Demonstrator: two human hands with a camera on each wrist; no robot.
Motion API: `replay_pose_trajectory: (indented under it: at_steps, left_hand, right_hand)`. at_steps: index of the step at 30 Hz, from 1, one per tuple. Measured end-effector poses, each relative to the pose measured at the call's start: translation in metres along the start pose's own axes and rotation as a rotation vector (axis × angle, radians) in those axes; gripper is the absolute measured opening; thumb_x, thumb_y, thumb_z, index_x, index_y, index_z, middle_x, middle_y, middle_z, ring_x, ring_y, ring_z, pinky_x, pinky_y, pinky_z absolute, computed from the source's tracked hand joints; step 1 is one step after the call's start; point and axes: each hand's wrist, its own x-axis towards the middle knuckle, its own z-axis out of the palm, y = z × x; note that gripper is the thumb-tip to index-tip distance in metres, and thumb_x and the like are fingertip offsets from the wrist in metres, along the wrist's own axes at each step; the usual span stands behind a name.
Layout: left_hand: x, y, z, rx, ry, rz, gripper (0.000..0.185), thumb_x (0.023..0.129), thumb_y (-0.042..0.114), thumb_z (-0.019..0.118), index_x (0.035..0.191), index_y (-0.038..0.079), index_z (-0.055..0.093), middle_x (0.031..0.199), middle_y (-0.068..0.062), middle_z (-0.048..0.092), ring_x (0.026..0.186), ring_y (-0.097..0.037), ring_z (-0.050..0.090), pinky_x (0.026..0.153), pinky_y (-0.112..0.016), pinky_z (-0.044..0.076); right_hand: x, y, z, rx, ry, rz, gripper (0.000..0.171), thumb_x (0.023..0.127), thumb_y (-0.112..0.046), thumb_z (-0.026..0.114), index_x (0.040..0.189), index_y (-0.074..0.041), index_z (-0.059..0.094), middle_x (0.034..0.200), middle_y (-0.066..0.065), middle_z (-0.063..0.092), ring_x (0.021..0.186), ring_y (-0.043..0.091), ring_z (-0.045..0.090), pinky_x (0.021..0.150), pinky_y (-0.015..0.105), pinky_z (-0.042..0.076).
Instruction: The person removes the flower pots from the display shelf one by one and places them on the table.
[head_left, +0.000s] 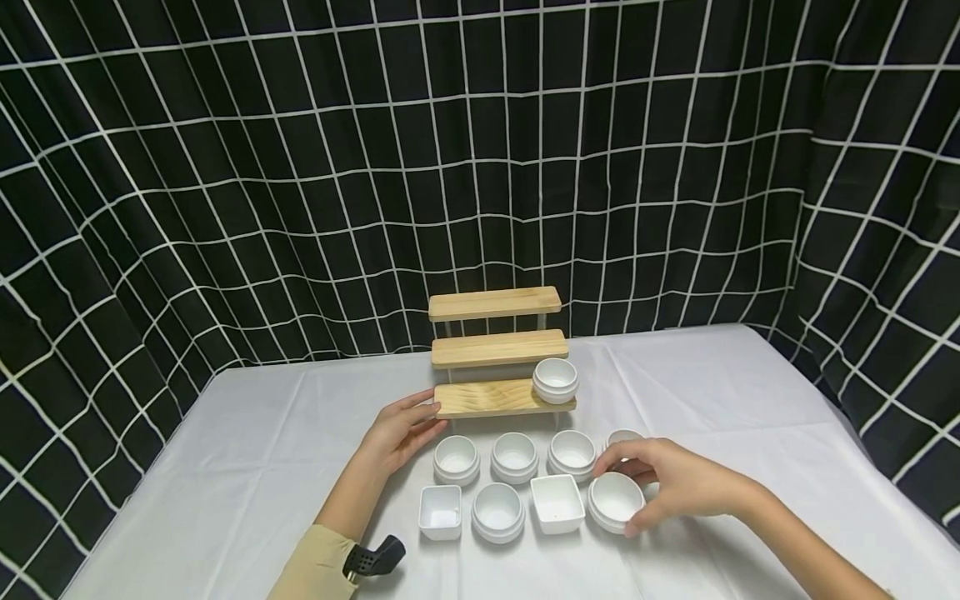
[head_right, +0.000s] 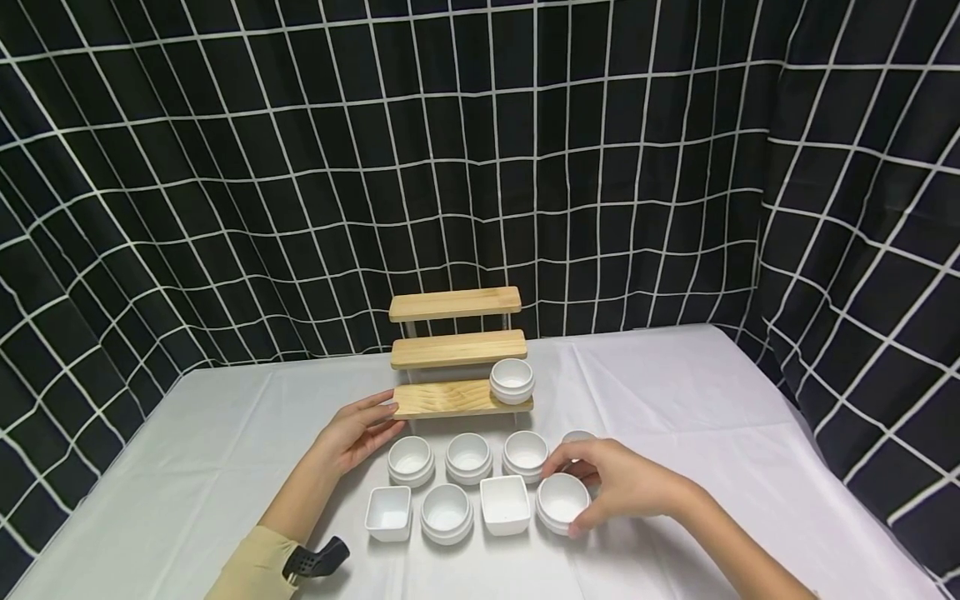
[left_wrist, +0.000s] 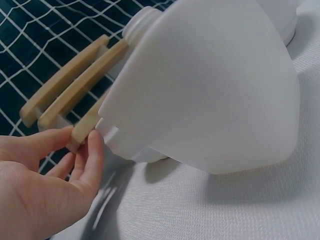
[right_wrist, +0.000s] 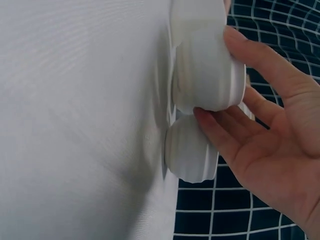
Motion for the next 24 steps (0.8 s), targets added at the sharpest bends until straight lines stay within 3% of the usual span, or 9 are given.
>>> replay_pose_trajectory:
  at_steps: [24]
  left_hand:
    - [-0.0001, 0.0, -0.0003, -0.007, 0.001, -0.002, 0.049, 0.103, -0.009, 0.057, 0.151, -0.012, 0.046, 0.126, -0.025, 0.06, 0.092, -0.015, 0.071, 0.09, -0.025, 0.066]
  right_hand:
    - [0.002, -0.0059, 0.0027, -0.162, 0.017, 0.035, 0.058, 0.075, -0.023, 0.095, 0.123, -0.004, 0.07, 0.124, 0.008, 0.068, 0.115, 0.007, 0.068, 0.101, 0.029, 0.062]
